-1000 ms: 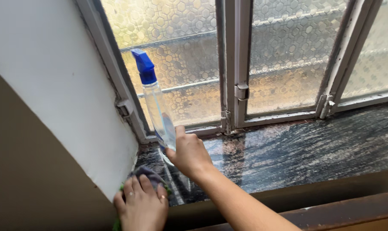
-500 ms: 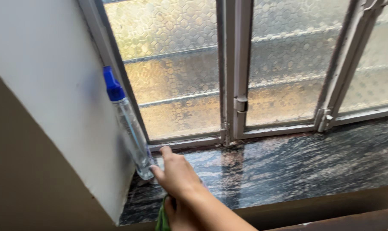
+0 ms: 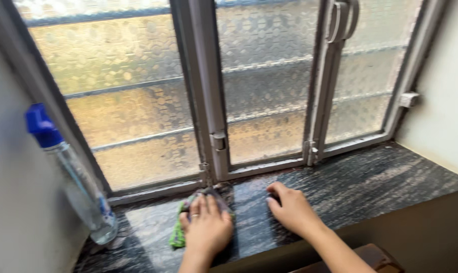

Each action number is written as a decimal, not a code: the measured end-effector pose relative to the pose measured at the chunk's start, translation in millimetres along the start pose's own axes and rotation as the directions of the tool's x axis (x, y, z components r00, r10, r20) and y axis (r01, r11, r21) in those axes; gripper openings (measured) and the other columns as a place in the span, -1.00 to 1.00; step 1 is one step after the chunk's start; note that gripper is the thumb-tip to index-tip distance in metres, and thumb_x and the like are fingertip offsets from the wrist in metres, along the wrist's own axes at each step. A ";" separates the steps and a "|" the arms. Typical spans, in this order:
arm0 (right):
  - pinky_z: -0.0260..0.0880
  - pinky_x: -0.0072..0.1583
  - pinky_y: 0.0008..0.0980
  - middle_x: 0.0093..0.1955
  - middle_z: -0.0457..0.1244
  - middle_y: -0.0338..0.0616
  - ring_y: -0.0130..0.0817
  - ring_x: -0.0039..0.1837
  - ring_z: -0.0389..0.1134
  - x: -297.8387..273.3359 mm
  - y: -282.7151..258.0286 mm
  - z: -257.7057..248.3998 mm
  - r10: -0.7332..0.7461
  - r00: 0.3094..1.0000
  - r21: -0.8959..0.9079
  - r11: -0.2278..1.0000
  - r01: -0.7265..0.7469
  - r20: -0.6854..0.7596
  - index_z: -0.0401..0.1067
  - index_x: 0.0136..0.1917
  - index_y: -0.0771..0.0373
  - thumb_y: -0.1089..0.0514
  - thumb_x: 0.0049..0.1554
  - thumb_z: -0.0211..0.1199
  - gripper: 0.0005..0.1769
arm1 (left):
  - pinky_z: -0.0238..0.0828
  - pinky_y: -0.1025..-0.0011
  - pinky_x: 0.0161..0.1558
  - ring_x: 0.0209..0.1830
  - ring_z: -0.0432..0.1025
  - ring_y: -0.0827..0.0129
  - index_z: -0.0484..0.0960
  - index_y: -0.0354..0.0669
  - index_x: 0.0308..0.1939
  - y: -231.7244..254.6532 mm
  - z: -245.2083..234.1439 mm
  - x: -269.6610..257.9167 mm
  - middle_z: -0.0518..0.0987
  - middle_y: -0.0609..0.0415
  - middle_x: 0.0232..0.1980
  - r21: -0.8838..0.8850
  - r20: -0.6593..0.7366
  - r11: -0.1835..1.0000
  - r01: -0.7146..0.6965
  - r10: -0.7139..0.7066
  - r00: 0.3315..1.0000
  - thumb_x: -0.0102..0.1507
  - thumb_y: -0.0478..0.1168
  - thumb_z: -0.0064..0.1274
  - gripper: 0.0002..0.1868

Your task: The person cleans a window sill and the metal frame of a window using a spray bottle and a cloth. They spray the cleaning solution onto the sill and frame, then wipe the surfaces with the cloth.

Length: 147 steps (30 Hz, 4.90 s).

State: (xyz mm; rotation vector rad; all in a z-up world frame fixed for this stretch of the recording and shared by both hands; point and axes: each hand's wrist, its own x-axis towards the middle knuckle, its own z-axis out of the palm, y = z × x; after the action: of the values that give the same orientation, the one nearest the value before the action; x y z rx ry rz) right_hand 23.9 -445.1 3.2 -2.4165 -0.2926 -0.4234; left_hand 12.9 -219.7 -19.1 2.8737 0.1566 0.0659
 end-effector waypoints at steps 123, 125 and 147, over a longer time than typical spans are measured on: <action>0.15 0.46 -0.19 0.46 0.20 -0.14 -0.21 0.51 0.17 -22.0 346.9 -187.3 0.301 0.862 -0.298 0.848 -0.438 -0.408 0.43 0.33 0.04 0.30 0.17 -0.10 -0.48 | -0.06 0.02 0.47 0.51 0.14 0.09 0.37 -0.19 0.37 376.9 109.5 33.9 0.33 -0.10 0.46 -0.066 -0.145 0.662 -0.747 0.734 0.663 0.39 -0.05 -0.24 -0.49; 0.16 0.50 -0.23 0.43 0.25 -0.10 -0.20 0.50 0.21 -30.3 341.8 -168.7 0.250 0.863 -0.313 0.857 -0.408 -0.440 0.47 0.30 0.06 0.31 0.14 -0.04 -0.48 | -0.09 0.01 0.48 0.52 0.11 0.08 0.35 -0.14 0.40 370.1 113.3 35.3 0.31 -0.12 0.48 -0.097 -0.121 0.660 -0.745 0.735 0.667 0.39 -0.07 -0.25 -0.49; 0.31 0.36 -0.15 0.23 0.33 -0.06 -0.07 0.33 0.34 -39.8 153.7 -60.5 0.340 0.921 -0.193 0.933 -0.304 0.189 0.47 0.28 -0.23 -0.07 0.16 0.19 -0.60 | 0.59 0.41 0.08 -0.12 0.68 0.42 0.82 0.22 -0.11 206.7 56.2 23.0 0.80 0.18 -0.17 -0.502 0.083 0.846 -0.180 0.254 0.964 0.08 0.01 0.33 -0.71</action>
State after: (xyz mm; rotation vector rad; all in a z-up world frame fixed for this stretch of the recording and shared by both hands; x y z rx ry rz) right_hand 21.6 -604.6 -55.3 -2.6114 0.0535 -0.0295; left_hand 60.0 -430.0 -18.5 2.3584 -0.1939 -0.0569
